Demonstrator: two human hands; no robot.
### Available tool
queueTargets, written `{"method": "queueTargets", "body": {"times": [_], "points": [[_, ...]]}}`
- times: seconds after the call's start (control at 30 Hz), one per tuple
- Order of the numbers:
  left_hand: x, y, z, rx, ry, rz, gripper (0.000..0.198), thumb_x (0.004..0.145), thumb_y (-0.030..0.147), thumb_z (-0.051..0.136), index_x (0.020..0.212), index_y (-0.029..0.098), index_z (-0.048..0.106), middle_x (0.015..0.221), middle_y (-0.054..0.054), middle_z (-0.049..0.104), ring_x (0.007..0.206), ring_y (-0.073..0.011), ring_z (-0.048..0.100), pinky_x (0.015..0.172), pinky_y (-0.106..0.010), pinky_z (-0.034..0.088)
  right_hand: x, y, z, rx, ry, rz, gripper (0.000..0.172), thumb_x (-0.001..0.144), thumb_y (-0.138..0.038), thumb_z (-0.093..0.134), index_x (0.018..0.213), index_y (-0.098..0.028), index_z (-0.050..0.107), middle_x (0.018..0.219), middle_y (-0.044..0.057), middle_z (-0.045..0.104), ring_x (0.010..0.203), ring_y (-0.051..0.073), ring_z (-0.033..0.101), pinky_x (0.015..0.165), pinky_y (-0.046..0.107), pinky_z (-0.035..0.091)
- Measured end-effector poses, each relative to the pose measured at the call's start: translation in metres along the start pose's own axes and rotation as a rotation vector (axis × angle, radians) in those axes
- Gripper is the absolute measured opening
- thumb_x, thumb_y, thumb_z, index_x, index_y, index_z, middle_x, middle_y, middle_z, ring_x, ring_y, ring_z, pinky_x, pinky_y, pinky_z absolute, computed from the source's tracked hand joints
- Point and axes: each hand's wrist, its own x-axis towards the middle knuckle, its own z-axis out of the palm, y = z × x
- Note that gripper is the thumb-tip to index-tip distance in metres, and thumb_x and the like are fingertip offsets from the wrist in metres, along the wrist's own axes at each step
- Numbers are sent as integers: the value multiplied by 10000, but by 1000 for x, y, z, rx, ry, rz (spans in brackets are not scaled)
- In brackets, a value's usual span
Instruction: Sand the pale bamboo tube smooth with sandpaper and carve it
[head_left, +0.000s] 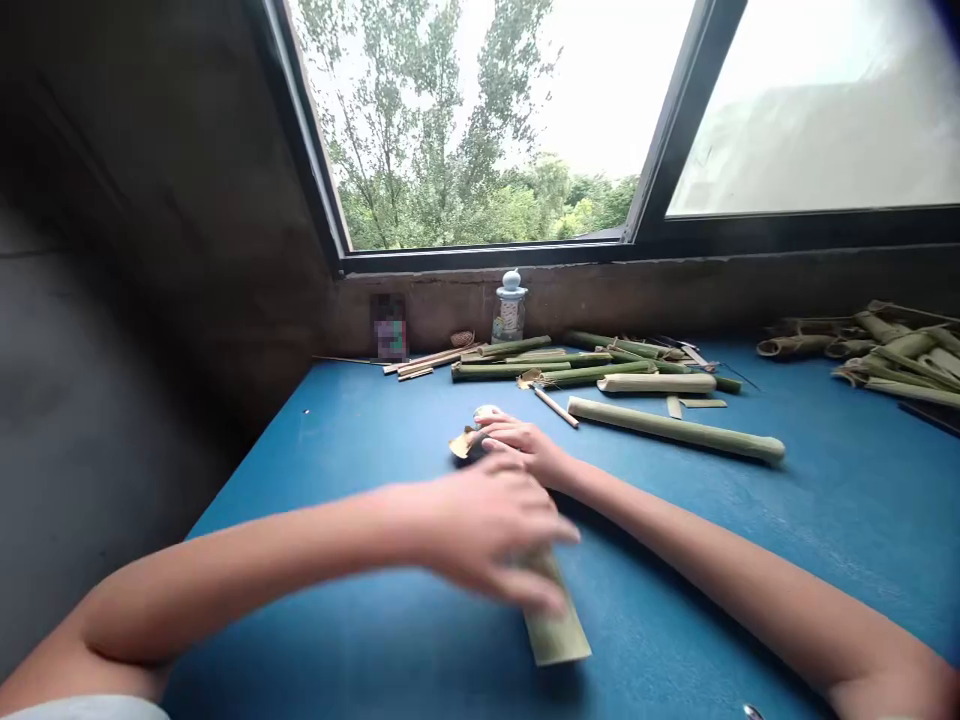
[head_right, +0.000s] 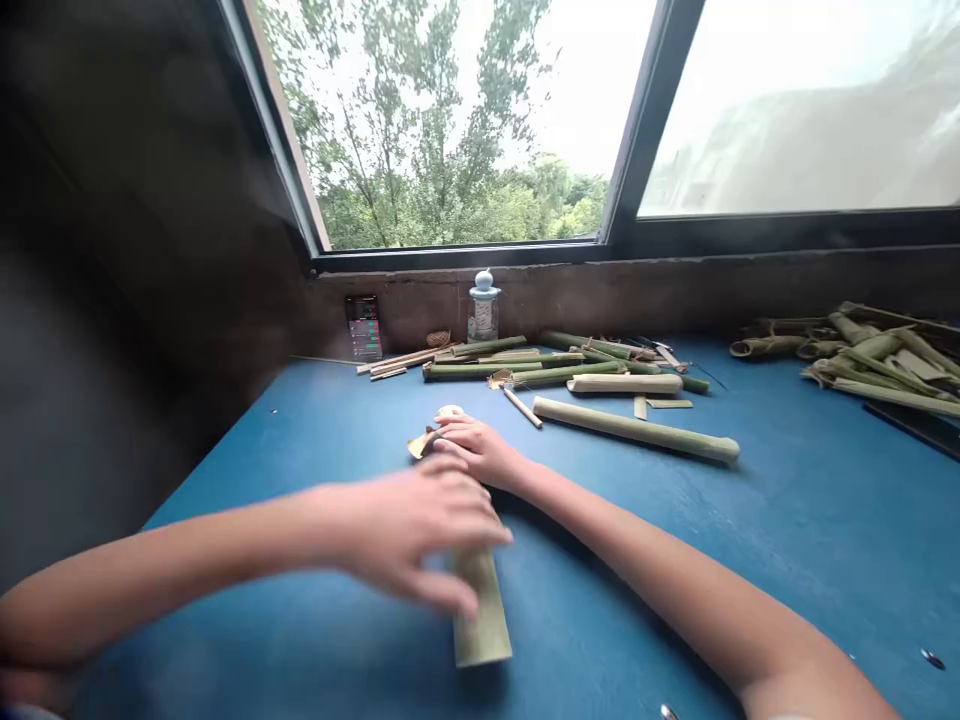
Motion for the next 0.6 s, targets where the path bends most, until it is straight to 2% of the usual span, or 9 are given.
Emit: {"method": "queueTargets", "body": {"times": [0.07,0.1,0.13,0.2,0.27,0.37,0.43,0.5,0.6], "points": [[-18,27,40,44,-248,159,403,894,565,603,1068,219,716,1031,-98,737,1076,-266,658,1013,-368,478,-1,4,2,-8,34,13,502,1056,-483,379,994,-156,755,1007,119,769,1221,267,611,1172,531,349],[-25,32,53,54,-320,197,425,878,589,621,1053,210,699,1040,-110,727,1096,-280,641,1058,-401,435,-2,6,1,-12,45,18,514,1054,-495,377,989,-154,756,1005,119,769,1221,267,614,1171,524,357],[-31,34,60,39,-345,207,427,855,613,640,980,208,687,983,-103,719,1056,-280,639,1075,-417,410,-2,9,-1,-19,54,27,525,1050,-510,374,999,-154,757,1028,122,767,1237,271,608,1173,521,359],[-40,31,62,-31,-341,209,412,814,632,671,808,222,627,813,-59,675,892,-241,622,1074,-420,396,-2,14,-6,-37,71,56,542,1042,-540,372,1044,-156,754,1120,137,753,1305,293,571,1188,542,332],[-50,28,55,-112,-325,204,386,786,588,699,737,229,566,734,-24,629,789,-203,578,1075,-415,388,-2,20,-12,-56,90,95,552,1038,-554,367,1085,-158,748,1214,149,726,1372,318,519,1209,576,276],[-74,29,34,-194,-337,169,221,797,377,673,720,239,519,707,-4,601,787,-181,563,1073,-395,391,-2,26,-16,-67,99,139,561,1036,-567,357,1118,-164,739,1259,142,709,1394,319,501,1220,561,261],[-92,32,19,-212,-320,125,174,778,253,624,695,240,472,677,0,575,787,-177,560,1048,-377,414,-1,28,-15,-68,101,151,578,1035,-578,345,1128,-158,731,1261,139,707,1387,308,508,1209,519,302],[-109,33,5,-211,-275,94,182,772,208,592,683,235,435,663,3,562,772,-175,556,1037,-372,426,2,27,-13,-70,100,160,586,1037,-579,340,1110,-147,729,1231,134,716,1343,296,546,1174,472,362],[-128,28,-9,-45,-240,91,124,848,212,556,737,237,509,718,-9,600,802,-181,585,1057,-373,420,6,25,-10,-83,102,185,575,1042,-569,336,1063,-152,732,1112,103,746,1135,262,664,1043,406,481]]}}
